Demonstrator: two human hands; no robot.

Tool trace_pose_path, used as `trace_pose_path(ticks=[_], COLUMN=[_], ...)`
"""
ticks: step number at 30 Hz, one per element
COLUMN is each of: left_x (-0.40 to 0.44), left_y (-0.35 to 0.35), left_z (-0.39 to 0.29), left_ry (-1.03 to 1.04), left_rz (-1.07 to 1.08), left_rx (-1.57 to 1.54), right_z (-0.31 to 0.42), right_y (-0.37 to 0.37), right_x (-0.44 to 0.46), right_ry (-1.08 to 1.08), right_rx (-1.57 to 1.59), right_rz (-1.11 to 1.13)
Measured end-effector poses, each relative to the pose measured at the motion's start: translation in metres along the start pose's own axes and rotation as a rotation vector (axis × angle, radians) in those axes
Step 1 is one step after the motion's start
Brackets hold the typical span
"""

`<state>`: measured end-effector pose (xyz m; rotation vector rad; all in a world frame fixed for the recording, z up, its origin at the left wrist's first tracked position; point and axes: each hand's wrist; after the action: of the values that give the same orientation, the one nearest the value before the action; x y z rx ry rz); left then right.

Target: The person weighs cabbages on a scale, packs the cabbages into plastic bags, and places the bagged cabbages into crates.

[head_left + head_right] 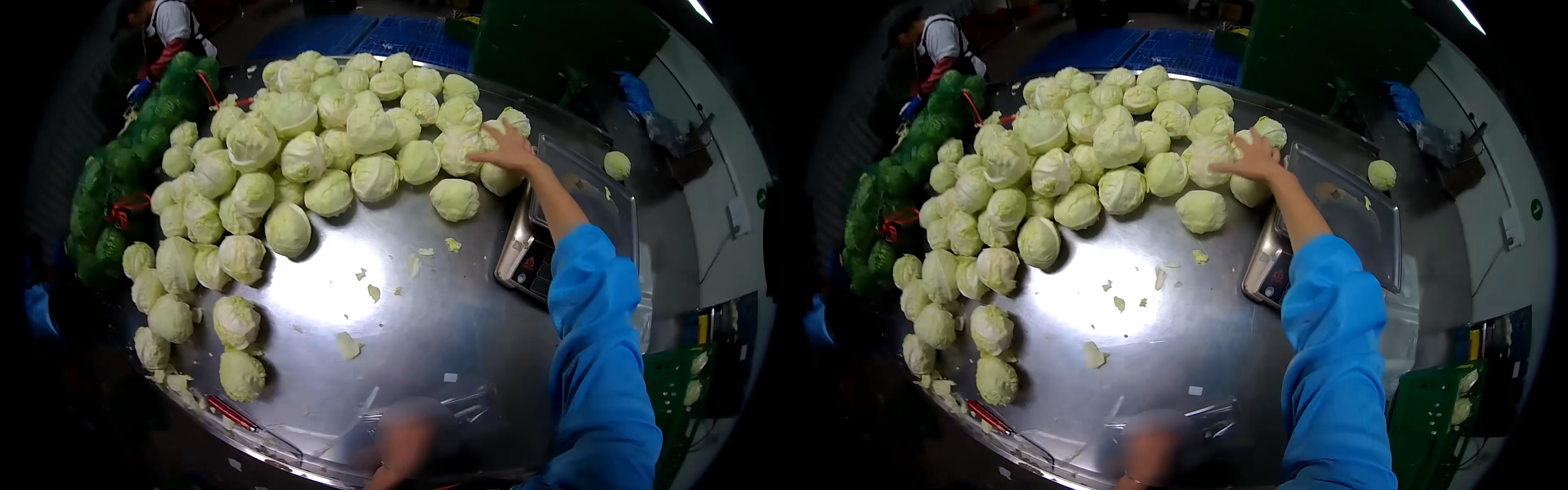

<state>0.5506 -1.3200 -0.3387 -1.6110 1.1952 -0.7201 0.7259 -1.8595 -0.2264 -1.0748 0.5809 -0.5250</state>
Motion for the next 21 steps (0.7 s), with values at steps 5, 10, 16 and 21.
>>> trace_pose_path(ticks=[5,10,16,21], left_x=[0.002,0.006,-0.005,-0.025], left_y=[0.001,0.018,0.016,0.055], left_z=[-0.003,-0.020,-0.018,-0.035], left_ry=[0.052,0.123,0.205,0.335], left_rz=[-0.074,-0.143,-0.009,-0.060], left_rx=[-0.133,-0.205,-0.175,-0.324], right_z=[-0.025,-0.004,0.016,-0.015], right_y=[0.027,0.042,-0.037,0.010], right_x=[-0.010,-0.024,-0.169,-0.429], right_ry=[0.068,0.056,-0.352,0.110], right_rx=[-0.464,-0.349,0.582,1.698], right_rz=[0.031,-0.123,-0.288,0.698])
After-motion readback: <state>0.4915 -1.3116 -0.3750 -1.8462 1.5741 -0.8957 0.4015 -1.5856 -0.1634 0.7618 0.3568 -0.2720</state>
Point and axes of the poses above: each hand's wrist, its own x-axis towards the middle knuckle, its own y-axis out of the palm, z = x × y, and after that the axes turned 8 degrees about x, right-handed
